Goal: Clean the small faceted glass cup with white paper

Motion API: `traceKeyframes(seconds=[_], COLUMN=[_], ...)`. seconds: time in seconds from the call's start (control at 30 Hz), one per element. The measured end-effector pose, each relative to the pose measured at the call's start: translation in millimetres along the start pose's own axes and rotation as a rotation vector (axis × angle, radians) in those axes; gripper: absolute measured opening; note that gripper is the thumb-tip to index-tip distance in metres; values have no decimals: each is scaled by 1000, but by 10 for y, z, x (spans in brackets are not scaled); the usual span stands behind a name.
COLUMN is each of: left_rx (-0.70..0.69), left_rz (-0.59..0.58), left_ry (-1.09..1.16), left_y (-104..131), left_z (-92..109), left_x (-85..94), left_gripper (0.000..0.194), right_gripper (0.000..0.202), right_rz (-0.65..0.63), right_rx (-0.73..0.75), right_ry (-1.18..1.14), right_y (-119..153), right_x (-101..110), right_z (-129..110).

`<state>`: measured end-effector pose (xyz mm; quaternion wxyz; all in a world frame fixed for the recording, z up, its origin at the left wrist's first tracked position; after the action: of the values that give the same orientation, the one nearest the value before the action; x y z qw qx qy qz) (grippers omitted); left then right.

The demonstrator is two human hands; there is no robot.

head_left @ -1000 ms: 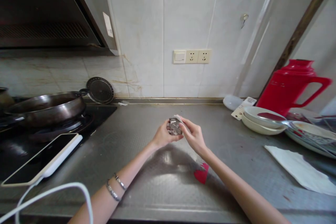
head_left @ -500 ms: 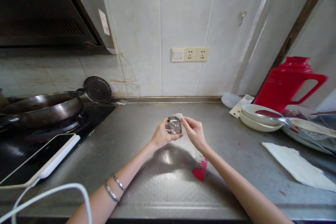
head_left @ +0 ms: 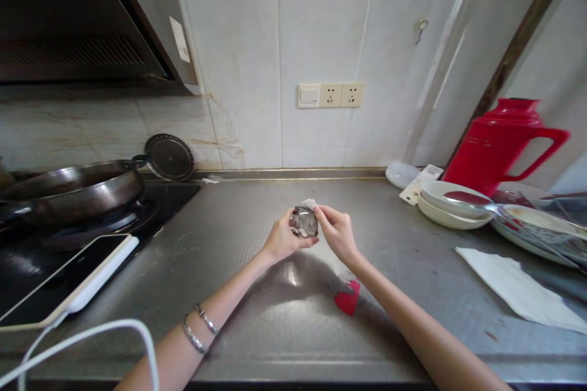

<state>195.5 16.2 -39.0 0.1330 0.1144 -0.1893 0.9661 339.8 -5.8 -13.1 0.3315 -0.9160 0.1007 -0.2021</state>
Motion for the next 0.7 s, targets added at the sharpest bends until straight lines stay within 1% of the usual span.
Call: traceKeyframes(seconds=[0.1, 0.2, 0.27, 0.37, 0.43, 0.5, 0.6, 0.63, 0.7], left_rx=[8, -20, -50, -95, -87, -50, -14, -15, -30], left_rz=[46, 66, 59, -6, -29, -18, 16, 27, 43], left_ry=[-53, -132, -174, -207, -222, -233, -186, -163, -137], left_y=[-28, -29, -8, 34, 46, 37, 1, -9, -17], left_z=[-22, -10, 14, 54, 67, 65, 50, 44, 34], left_x=[25, 37, 28, -14, -33, -30, 1, 11, 24], left_gripper=[66, 64, 64, 67, 66, 66, 69, 71, 71], right_gripper=[30, 28, 27, 26, 27, 29, 29, 29, 29], right_rz=[-16, -55, -105, -201, -211, -158, -87, -83, -106], right_rx=[56, 183, 268, 366, 365, 298, 215, 220, 278], right_ry=[-6, -8, -8, 5, 35, 57, 52, 47, 35], right_y=[22, 42, 46, 37, 23, 5, -1, 3, 16], right_x=[-28, -43, -45, -46, -39, -23, -3, 0, 2], right_z=[-37, -75, -88, -100, -96, -81, -71, -81, -119])
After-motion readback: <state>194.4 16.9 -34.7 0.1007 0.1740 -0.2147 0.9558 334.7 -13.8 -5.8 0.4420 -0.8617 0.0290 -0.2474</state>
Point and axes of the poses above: each hand's wrist, its own y-axis away from the middle knuckle, its own x-axis out of the back of the hand, z = x × y, the point moved 3 cm from there along -y, towards the middle knuckle, and after that the axes turned 2 degrees about y, right-handed, at the moved point
